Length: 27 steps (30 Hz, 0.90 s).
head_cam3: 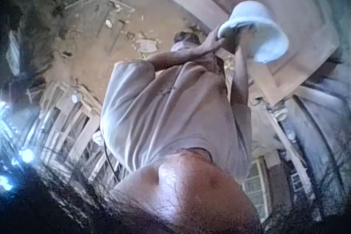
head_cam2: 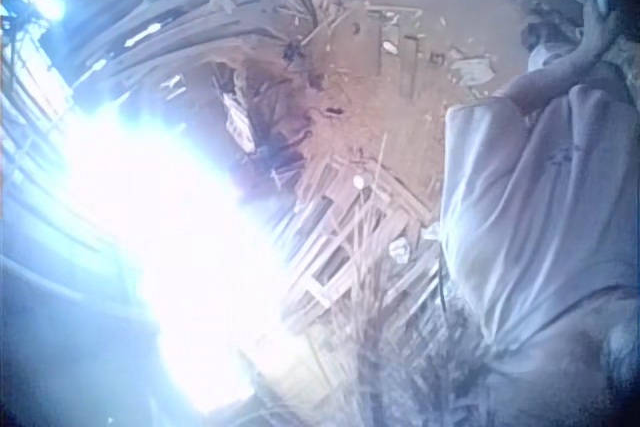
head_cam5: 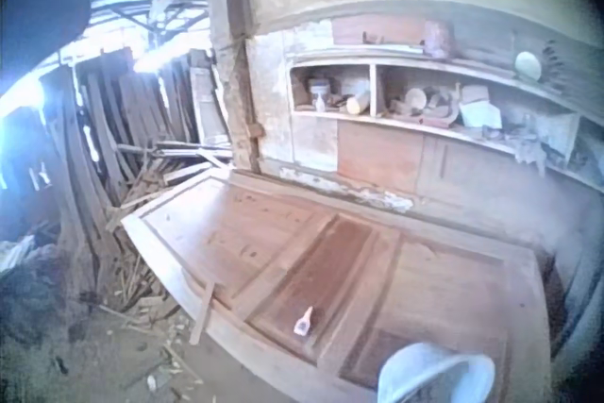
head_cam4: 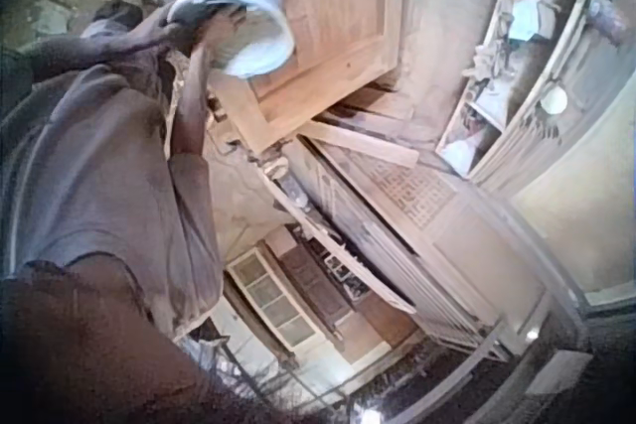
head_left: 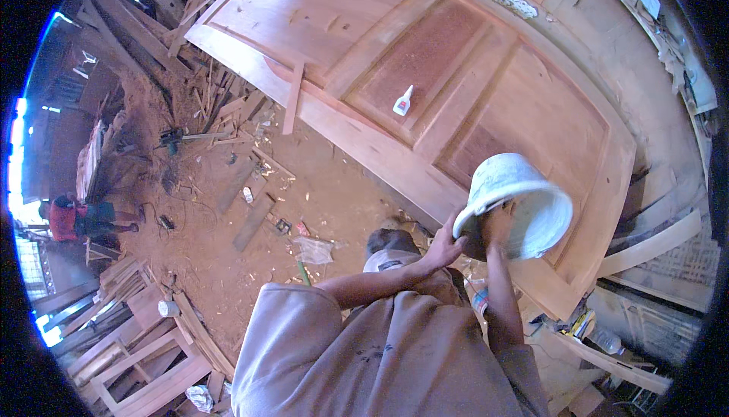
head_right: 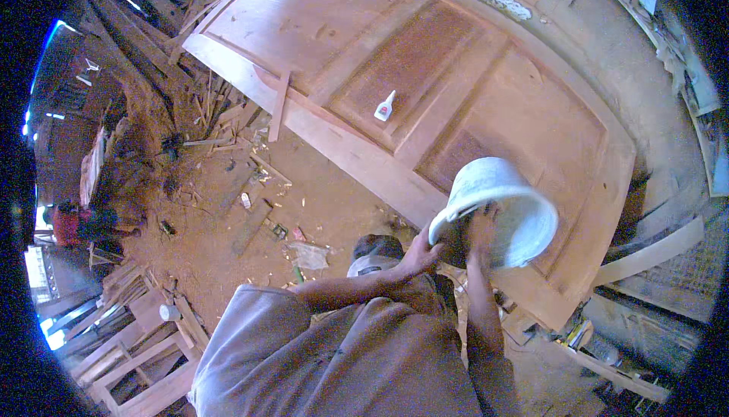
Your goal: The person applies adhesive from a tube to cracks and joints on a wooden door, dips a piece of wood into a bucket of filler, and presses small wooden strips into the door's recessed panels.
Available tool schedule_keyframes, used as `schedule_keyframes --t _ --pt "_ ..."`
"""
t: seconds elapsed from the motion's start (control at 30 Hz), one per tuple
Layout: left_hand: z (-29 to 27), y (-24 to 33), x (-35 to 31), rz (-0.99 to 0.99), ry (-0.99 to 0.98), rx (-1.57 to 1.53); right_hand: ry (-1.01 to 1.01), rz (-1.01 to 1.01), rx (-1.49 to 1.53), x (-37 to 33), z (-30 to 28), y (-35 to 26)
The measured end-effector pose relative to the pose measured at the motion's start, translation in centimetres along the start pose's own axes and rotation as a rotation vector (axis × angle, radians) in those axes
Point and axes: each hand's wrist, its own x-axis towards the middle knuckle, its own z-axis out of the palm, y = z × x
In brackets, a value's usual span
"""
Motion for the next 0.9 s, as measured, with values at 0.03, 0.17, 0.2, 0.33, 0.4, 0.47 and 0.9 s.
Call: schedule_keyframes --t 0.03,0.17,0.2,0.33,0.4,0.47,0.9 --pt "0.2 -2.3 -0.6 0.029 0.025 -0.025 -0.051 0.006 0.037 0.0 1.2 -0.4" --pt "1.4 -5.5 -0.4 0.164 0.058 0.015 -0.241 0.181 0.059 -1.4 1.7 0.4" --pt "1.3 -4.4 -0.5 -0.027 0.035 -0.069 -0.281 0.229 0.068 -2.0 1.6 0.7" --pt "1.5 -3.7 -0.6 -0.297 0.028 -0.219 -0.374 0.336 0.218 -0.6 -0.3 -1.0" --pt "1.6 -3.6 -0.7 -0.283 0.022 -0.233 -0.473 0.352 0.21 0.6 -0.1 -1.9" --pt "1.9 -3.1 -1.1 -0.079 0.043 -0.101 -0.256 0.369 0.241 1.2 0.7 -2.5" --pt "1.2 -5.7 -0.7 -0.19 -0.029 -0.266 -0.23 0.337 0.458 1.8 2.3 -1.8"
